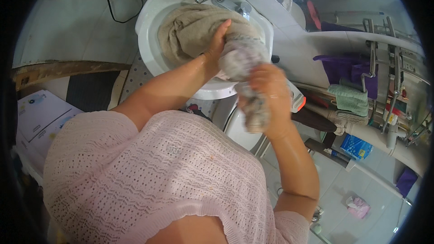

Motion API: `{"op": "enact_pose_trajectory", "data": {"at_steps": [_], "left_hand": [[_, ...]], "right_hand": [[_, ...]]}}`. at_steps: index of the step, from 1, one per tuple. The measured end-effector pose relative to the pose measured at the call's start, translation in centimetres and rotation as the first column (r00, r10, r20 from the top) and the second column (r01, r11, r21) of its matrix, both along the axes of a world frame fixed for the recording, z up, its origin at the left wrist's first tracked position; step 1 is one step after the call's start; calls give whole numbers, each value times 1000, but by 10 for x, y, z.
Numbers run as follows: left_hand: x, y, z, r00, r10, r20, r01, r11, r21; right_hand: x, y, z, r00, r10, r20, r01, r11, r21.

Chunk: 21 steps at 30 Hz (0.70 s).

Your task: The person washes a towel and a small cloth by hand in a sink. They scrub the items under running water, rinse them, and wring out the excess water.

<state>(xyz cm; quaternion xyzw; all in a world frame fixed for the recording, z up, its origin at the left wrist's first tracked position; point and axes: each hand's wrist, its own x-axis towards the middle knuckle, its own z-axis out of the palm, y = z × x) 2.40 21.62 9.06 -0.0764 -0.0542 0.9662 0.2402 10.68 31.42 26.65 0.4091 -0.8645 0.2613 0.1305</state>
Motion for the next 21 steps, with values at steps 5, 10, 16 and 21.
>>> {"op": "enact_pose_trajectory", "data": {"at_steps": [5,10,16,21], "left_hand": [[1,-17,52,989,145,-28,-148,979,-140],[11,-12,64,982,-30,-188,-44,925,-378],[5,-16,62,796,-370,-479,-167,627,-761],[-6,-15,68,400,-738,-543,-480,336,-810]], "right_hand": [[-2,39,-28,758,-472,450,641,415,-645],[-46,66,-82,485,-226,845,871,34,-490],[-99,45,-108,206,-265,942,922,376,-96],[-116,39,-120,137,-391,910,566,785,251]]}}
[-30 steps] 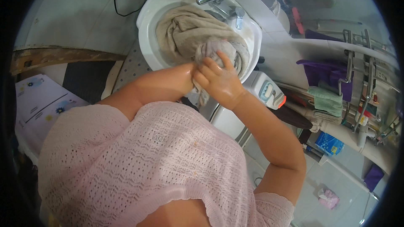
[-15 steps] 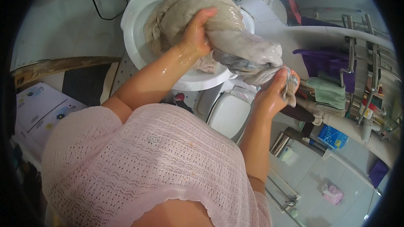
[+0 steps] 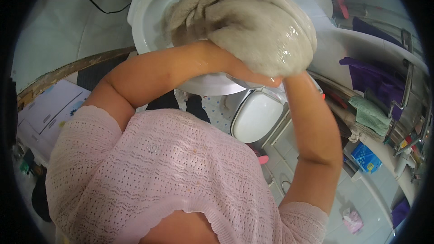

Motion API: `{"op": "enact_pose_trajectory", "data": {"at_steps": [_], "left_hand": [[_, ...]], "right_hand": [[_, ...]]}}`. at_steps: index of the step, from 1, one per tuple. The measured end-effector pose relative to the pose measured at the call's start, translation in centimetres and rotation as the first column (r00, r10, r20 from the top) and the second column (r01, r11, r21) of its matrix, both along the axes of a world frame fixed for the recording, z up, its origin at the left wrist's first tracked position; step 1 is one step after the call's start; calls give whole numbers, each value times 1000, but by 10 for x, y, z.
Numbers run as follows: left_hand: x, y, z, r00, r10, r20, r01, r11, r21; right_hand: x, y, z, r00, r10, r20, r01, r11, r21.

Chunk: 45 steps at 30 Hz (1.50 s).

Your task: The person washes a towel and a small cloth by hand in a sink. They scrub the items under running water, rinse them, and wring out the excess water.

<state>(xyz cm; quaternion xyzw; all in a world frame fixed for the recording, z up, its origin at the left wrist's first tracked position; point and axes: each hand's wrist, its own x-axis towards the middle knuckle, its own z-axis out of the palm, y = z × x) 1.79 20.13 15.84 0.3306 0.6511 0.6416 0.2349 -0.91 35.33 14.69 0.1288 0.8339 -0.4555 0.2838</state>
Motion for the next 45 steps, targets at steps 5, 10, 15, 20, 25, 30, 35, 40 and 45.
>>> {"op": "enact_pose_trajectory", "data": {"at_steps": [5,10,15,20,25,30,35,40,45], "left_hand": [[12,-8,-11,993,-79,-83,60,977,-206],[14,-13,-56,935,47,352,-67,997,45],[37,-12,-98,526,-99,845,-479,786,390],[48,-5,-84,511,-153,846,-308,886,346],[79,-6,-71,468,-160,869,-382,850,362],[116,13,-69,588,-62,807,-463,791,399],[136,0,-68,441,-380,813,-320,780,538],[125,7,-80,661,66,747,-356,904,236],[99,-3,-75,724,167,669,-10,972,-233]], "right_hand": [[18,11,-44,984,177,39,-179,980,85],[67,46,-90,999,-49,-5,48,991,-125],[172,51,-34,999,-26,42,29,998,-58],[215,82,-35,966,249,69,-219,932,-289],[161,126,-91,938,-76,338,328,511,-795],[118,18,-97,800,30,599,599,-96,-795],[76,-26,-39,921,-39,388,370,406,-836],[53,-49,2,960,178,215,-37,846,-532],[29,-55,-31,823,568,5,-547,790,277]]}}
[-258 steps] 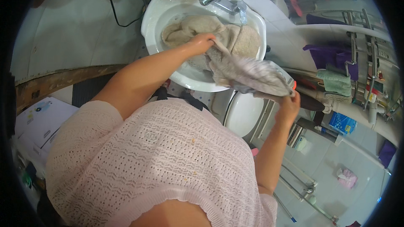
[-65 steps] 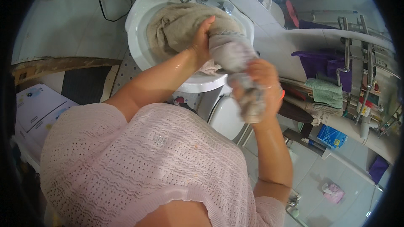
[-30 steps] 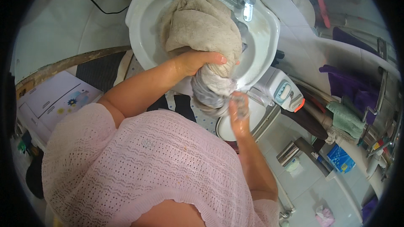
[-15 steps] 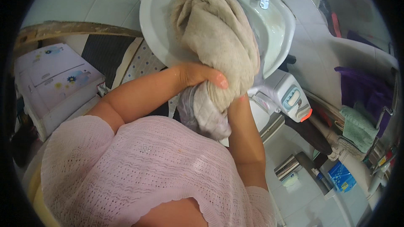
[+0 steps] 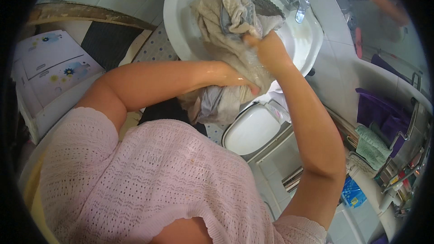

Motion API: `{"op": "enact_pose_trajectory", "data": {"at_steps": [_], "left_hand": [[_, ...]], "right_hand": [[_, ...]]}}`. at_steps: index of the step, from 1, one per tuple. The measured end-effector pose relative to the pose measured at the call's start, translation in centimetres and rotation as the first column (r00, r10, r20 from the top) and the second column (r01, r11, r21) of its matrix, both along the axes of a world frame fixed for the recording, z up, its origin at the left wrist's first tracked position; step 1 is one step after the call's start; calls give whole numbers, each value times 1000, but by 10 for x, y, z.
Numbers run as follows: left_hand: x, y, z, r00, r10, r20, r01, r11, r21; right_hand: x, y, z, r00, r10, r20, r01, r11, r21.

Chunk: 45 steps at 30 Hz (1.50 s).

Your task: The person washes a towel and a small cloth by hand in a sink. They scrub the items under running water, rinse them, and wring out the excess water.

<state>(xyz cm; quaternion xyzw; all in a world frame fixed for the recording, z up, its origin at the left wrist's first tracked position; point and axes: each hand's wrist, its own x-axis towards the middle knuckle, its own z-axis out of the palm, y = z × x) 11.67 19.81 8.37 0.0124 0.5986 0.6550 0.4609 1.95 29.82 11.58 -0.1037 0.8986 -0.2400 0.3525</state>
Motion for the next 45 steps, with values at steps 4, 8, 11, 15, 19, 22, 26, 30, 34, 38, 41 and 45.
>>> {"op": "enact_pose_trajectory", "data": {"at_steps": [4,8,11,15,19,22,26,30,34,38,41,45], "left_hand": [[-17,6,-58,886,-214,-411,207,976,-62],[-8,8,-72,928,-57,-369,70,997,23],[22,-3,-99,929,287,236,-370,764,529],[43,-26,-100,635,187,749,-772,123,623],[34,-16,-75,562,241,791,-816,3,578],[25,-9,-50,614,368,698,-786,200,586],[32,-16,-49,736,417,533,-676,422,604],[42,-37,-22,754,311,579,-632,582,511],[29,-37,19,814,188,550,-540,593,598],[16,-26,34,884,179,431,-454,546,704],[19,-34,90,829,165,535,-491,672,554],[33,-16,46,872,-36,489,-321,712,624]], "right_hand": [[5,-12,-32,987,116,-113,-93,977,189],[15,2,-41,980,-171,-101,155,976,-154],[25,11,-43,913,-398,85,405,870,-281],[41,15,-41,869,-489,70,492,842,-222],[56,-2,-16,939,-298,-170,282,953,-112],[64,2,-13,939,-13,-345,-33,991,-127],[88,-4,18,810,338,-479,-411,910,-54],[78,21,51,975,221,11,-186,844,-503],[63,131,4,697,192,691,695,58,-717],[134,42,6,251,-262,932,942,-156,-298],[130,19,1,367,-255,894,904,-130,-408],[83,7,20,765,-368,528,616,182,-766]]}}
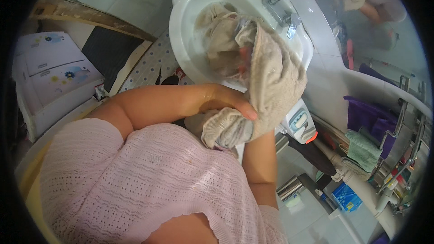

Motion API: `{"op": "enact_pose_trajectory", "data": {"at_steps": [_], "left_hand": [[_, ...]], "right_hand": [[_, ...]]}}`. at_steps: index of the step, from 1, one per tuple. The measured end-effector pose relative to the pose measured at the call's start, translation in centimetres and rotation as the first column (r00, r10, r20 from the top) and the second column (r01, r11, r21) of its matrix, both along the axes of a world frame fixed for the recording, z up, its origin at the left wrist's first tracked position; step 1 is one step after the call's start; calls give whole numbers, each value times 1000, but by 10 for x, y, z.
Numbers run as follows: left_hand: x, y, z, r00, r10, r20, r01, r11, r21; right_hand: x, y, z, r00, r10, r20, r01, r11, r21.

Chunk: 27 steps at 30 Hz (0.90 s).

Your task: The person washes a towel and a small cloth by hand in a sink. They scrub the items under running water, rinse them, and wring out the excess water.

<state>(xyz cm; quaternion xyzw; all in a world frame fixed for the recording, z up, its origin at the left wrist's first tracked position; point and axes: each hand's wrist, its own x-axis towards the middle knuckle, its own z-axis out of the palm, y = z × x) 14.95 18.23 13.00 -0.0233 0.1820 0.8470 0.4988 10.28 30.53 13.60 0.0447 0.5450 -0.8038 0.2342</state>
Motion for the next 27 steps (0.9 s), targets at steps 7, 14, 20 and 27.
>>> {"op": "enact_pose_trajectory", "data": {"at_steps": [7,14,20,27], "left_hand": [[-30,-12,-23,949,88,-303,-150,971,-188],[-70,15,-79,567,-179,-804,-335,842,-424],[-75,30,-130,528,-311,-790,-361,760,-540],[-28,-31,-114,945,327,13,-323,929,179]], "right_hand": [[-89,-15,20,688,568,-452,-166,730,663],[-115,-28,-10,596,803,-21,-262,220,940],[-113,-28,-52,652,752,95,-190,40,981],[-97,12,-45,961,254,109,-255,664,703]]}}
